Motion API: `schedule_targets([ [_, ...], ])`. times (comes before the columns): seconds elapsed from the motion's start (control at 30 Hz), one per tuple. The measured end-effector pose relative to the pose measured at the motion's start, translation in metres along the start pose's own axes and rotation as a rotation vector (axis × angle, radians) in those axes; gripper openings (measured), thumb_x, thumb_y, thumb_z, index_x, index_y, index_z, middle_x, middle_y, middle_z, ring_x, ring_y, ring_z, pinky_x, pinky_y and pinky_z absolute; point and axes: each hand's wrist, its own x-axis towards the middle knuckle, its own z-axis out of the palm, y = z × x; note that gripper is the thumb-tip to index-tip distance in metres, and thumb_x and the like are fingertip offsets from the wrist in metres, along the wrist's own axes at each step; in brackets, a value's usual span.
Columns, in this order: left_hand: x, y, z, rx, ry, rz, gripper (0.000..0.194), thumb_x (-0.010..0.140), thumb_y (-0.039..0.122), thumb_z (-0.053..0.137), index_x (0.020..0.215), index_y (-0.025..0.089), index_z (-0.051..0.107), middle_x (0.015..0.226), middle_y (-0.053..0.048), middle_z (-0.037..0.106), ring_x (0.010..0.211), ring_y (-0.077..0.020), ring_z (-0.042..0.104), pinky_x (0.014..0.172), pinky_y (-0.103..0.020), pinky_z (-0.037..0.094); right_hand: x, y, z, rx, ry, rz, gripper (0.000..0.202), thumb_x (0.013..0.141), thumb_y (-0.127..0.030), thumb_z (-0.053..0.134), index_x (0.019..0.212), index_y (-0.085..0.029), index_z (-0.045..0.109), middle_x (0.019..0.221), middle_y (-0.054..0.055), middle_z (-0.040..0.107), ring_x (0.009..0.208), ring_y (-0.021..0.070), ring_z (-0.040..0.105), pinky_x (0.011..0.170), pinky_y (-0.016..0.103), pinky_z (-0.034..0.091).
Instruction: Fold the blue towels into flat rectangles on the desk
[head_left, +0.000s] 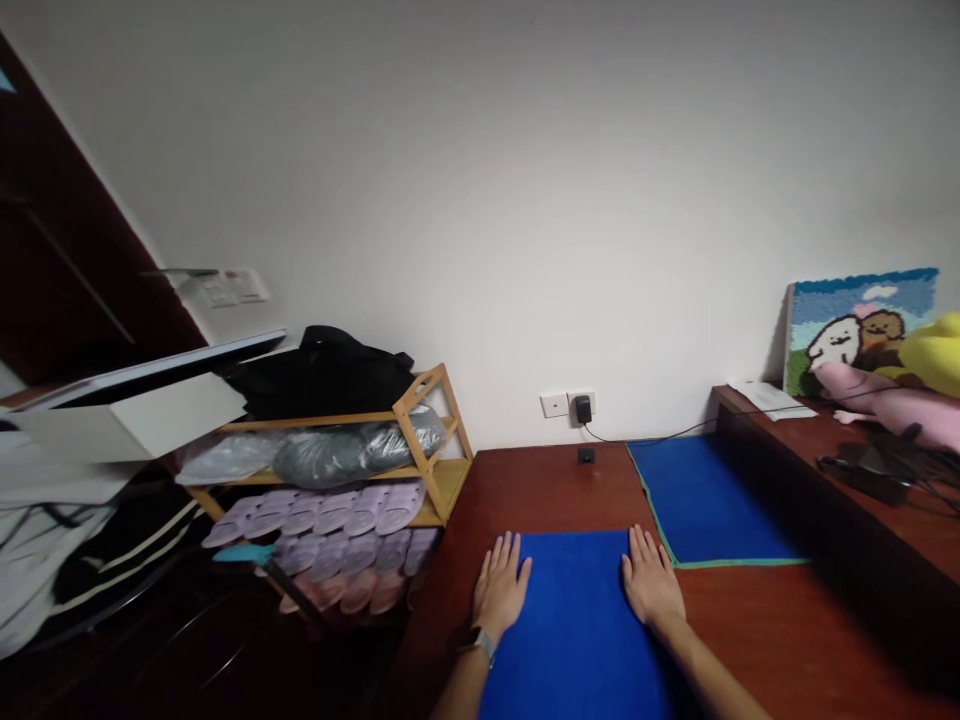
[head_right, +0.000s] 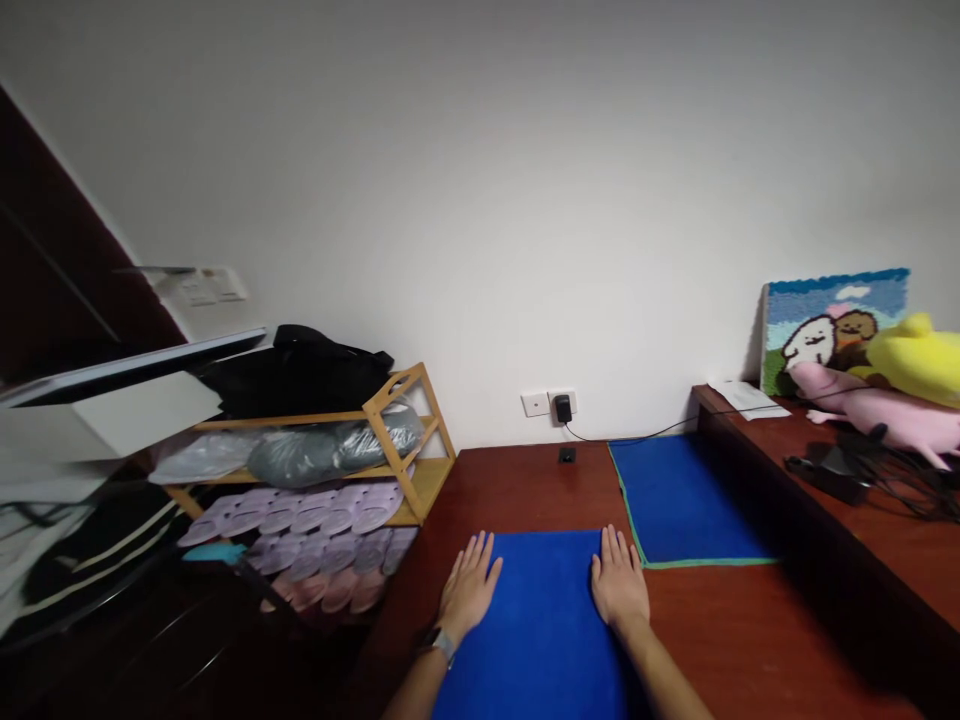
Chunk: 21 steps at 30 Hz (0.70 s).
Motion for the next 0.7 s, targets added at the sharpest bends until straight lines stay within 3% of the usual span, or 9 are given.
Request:
schedule_targets([
  [0.13, 0.002, -0.023, 0.006, -0.012, 0.044, -0.031, 0.068, 0.104, 0.053, 0.018, 0.162, 0.018, 0.029, 0.17, -0.008, 0.026, 0.157, -0.0275, 0.024, 0.127, -0.049, 0.024, 0.003, -0.002, -0.002, -0.03, -0.004, 0.014, 0.069, 0.1, -0.04, 0.015, 0.162, -0.011, 0.015, 0.172, 0.005, 0.016, 0.159, 0.0211, 0.012, 0.129, 0.042, 0.007],
  [0.33, 0.006, -0.016, 0.013, -0.032, 0.085, -0.051, 0.069, 0.104, 0.052, 0.02, 0.161, 0.015, 0.03, 0.17, -0.009, 0.028, 0.157, -0.0267, 0.025, 0.128, -0.047, 0.023, 0.008, -0.006, -0.009, -0.07, -0.033, 0.014, 0.068, 0.101, -0.04, 0.013, 0.163, -0.012, 0.012, 0.172, 0.003, 0.014, 0.159, 0.0209, 0.01, 0.129, 0.041, 0.008],
  [0.5, 0.006, -0.019, 0.006, 0.01, 0.105, -0.061, 0.069, 0.103, 0.052, 0.02, 0.16, 0.016, 0.034, 0.168, -0.009, 0.032, 0.156, -0.0294, 0.027, 0.128, -0.053, 0.019, 0.008, -0.004, -0.008, -0.036, -0.017, -0.009, 0.069, 0.101, -0.043, 0.014, 0.163, -0.012, 0.015, 0.172, 0.004, 0.016, 0.159, 0.0211, 0.011, 0.129, 0.041, 0.009],
  [0.6, 0.006, 0.0, -0.007, 0.032, 0.123, 0.019, 0.069, 0.103, 0.05, 0.02, 0.159, 0.012, 0.034, 0.167, -0.011, 0.032, 0.157, -0.0279, 0.024, 0.13, -0.051, 0.015, 0.008, -0.004, -0.008, -0.019, -0.004, -0.017, 0.069, 0.101, -0.043, 0.014, 0.162, -0.012, 0.016, 0.171, 0.004, 0.016, 0.159, 0.0213, 0.011, 0.129, 0.042, 0.008],
  [0.7, 0.001, 0.051, -0.01, -0.03, 0.141, 0.193, 0.069, 0.105, 0.05, 0.015, 0.16, 0.012, 0.031, 0.168, -0.01, 0.029, 0.157, -0.0242, 0.023, 0.131, -0.047, 0.017, 0.008, -0.004, -0.011, -0.003, -0.002, -0.014, 0.069, 0.101, -0.043, 0.014, 0.162, -0.012, 0.015, 0.171, 0.003, 0.015, 0.159, 0.0213, 0.01, 0.129, 0.042, 0.007],
])
